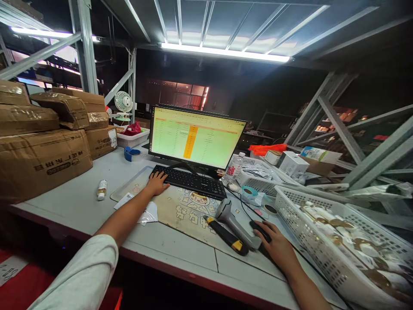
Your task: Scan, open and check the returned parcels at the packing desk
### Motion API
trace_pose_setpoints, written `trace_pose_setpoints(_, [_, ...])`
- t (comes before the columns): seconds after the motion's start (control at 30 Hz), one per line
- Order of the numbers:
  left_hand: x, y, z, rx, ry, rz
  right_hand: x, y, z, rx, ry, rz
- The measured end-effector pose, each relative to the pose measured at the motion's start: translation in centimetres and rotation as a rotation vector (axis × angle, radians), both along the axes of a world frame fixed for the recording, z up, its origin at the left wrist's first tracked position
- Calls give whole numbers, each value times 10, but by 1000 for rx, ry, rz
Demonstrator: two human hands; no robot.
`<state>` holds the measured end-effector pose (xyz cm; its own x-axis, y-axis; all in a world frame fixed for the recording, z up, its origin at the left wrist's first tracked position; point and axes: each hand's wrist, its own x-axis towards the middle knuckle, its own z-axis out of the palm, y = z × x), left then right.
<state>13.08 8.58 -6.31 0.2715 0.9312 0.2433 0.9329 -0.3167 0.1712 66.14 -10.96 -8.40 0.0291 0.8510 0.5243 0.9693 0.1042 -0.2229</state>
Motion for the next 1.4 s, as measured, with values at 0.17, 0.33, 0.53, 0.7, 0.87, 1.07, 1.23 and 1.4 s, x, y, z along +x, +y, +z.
trace_pose_setpoints(0.17, [0,-1,1,2,1,1,-1,-2,-1,-4,-18,-28])
trace_pose_setpoints(0.33, [0,-1,1,1,-3,3,-3,-5,2,-2,-46,-77])
trace_pose_setpoints(0.53, [-1,-1,0,5,-8,-1,-6,-7,7,-13,-64,-88])
trace_pose_setpoints(0.7, [0,0,-1,11,-13,-2,-4,-5,4,12,-46,-69])
trace_pose_setpoints(0.87, [0,1,-2,8,-18,-1,-2,-3,2,35,-23,-31])
trace_pose_setpoints(1.07, [-1,1,0,-11,-15,-8,-3,-2,5,1,-2,-7])
trace_pose_setpoints(1.23, [0,1,-1,3,-10,-4,-2,-1,3,24,9,5])
trace_pose_setpoints(1.4, [-1,3,-3,8,-5,-3,-2,-1,1,17,-2,-15])
